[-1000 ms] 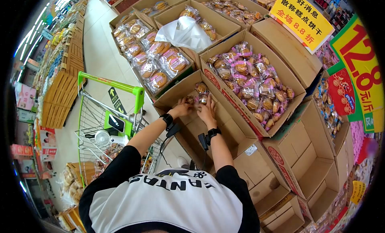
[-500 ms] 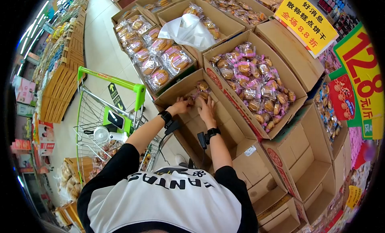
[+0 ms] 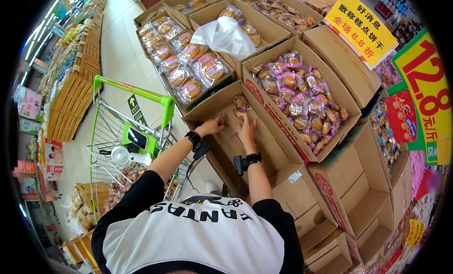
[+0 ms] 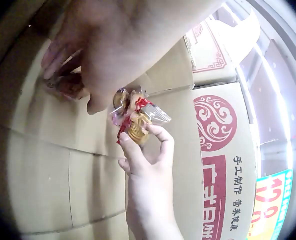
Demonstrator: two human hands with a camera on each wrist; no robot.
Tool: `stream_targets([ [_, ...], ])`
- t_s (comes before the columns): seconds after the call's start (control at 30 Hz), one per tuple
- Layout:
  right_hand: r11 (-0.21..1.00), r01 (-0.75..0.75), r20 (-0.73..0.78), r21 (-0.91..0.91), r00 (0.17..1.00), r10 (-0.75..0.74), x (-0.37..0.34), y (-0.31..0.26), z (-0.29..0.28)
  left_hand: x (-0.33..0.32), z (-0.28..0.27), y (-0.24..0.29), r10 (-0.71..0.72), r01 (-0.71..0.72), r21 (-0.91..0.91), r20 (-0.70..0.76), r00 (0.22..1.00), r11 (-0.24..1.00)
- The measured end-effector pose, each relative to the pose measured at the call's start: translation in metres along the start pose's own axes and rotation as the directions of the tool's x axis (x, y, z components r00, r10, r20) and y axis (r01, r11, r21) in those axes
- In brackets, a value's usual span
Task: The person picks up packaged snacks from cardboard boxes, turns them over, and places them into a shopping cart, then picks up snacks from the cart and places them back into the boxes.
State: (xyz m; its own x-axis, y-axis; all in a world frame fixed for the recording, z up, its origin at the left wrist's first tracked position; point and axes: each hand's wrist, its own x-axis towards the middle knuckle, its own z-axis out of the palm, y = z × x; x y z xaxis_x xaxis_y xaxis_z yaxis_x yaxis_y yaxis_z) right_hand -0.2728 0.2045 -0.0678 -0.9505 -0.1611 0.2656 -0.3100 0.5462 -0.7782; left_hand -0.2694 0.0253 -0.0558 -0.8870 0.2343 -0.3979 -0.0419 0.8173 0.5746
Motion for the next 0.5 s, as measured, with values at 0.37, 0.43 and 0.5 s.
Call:
stream_targets([
  [0.37,0.817,-0.367,0.155,0.446,0.930,0.333,-0.015,-0.015,-0.020,0.011,0.005,-0.015,-0.240,0.217,-0.139,-0.178,0.954,0.966],
  [0.43,0.682,-0.312,0.104,0.662,0.939,0.329,-0.016,-0.014,-0.017,0.004,-0.003,-0.003,-0.207,0.167,-0.239,-0.152,0.966,0.956],
  [0.5,0.681,-0.316,0.067,0.661,0.929,0.365,-0.016,-0.010,-0.015,-0.008,-0.017,0.021,-0.246,0.199,-0.310,-0.119,0.962,0.930],
])
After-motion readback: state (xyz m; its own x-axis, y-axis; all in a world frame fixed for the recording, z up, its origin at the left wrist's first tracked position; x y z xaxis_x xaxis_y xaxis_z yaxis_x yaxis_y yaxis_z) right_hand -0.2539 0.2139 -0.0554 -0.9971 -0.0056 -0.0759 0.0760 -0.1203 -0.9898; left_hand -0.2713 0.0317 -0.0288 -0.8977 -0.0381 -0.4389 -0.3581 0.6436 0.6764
